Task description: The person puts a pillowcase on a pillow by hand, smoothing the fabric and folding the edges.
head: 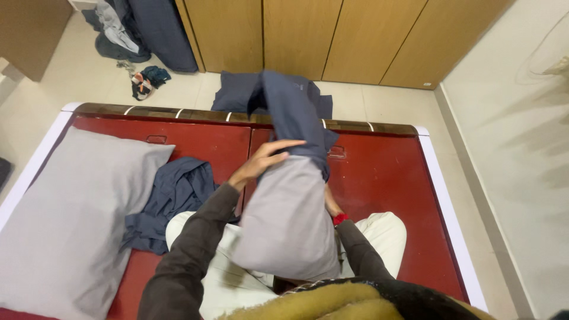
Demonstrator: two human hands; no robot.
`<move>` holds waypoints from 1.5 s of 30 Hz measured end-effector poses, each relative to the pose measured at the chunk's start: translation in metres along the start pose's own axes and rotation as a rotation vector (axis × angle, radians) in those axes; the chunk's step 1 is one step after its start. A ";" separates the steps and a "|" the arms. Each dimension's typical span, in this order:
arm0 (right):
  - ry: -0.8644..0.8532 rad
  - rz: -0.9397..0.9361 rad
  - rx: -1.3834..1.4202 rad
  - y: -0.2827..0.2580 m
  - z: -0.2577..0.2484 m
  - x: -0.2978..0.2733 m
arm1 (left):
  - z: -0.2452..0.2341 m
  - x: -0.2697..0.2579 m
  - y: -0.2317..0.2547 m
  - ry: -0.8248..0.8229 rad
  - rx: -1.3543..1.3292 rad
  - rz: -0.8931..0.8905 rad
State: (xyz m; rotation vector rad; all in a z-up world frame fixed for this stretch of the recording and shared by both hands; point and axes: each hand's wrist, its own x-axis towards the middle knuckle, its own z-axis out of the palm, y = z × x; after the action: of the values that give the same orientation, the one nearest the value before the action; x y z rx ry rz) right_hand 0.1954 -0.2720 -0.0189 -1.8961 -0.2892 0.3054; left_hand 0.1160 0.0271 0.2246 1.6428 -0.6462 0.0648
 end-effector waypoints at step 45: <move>0.068 -0.530 -0.428 -0.044 -0.007 0.016 | 0.117 -0.078 -0.165 0.438 0.485 -0.166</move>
State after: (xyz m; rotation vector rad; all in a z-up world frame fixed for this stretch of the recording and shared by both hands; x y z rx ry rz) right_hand 0.2110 -0.2581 0.0241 -2.1497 -0.8442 -0.1947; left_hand 0.0866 -0.0469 0.0232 2.0544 -0.1578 0.4777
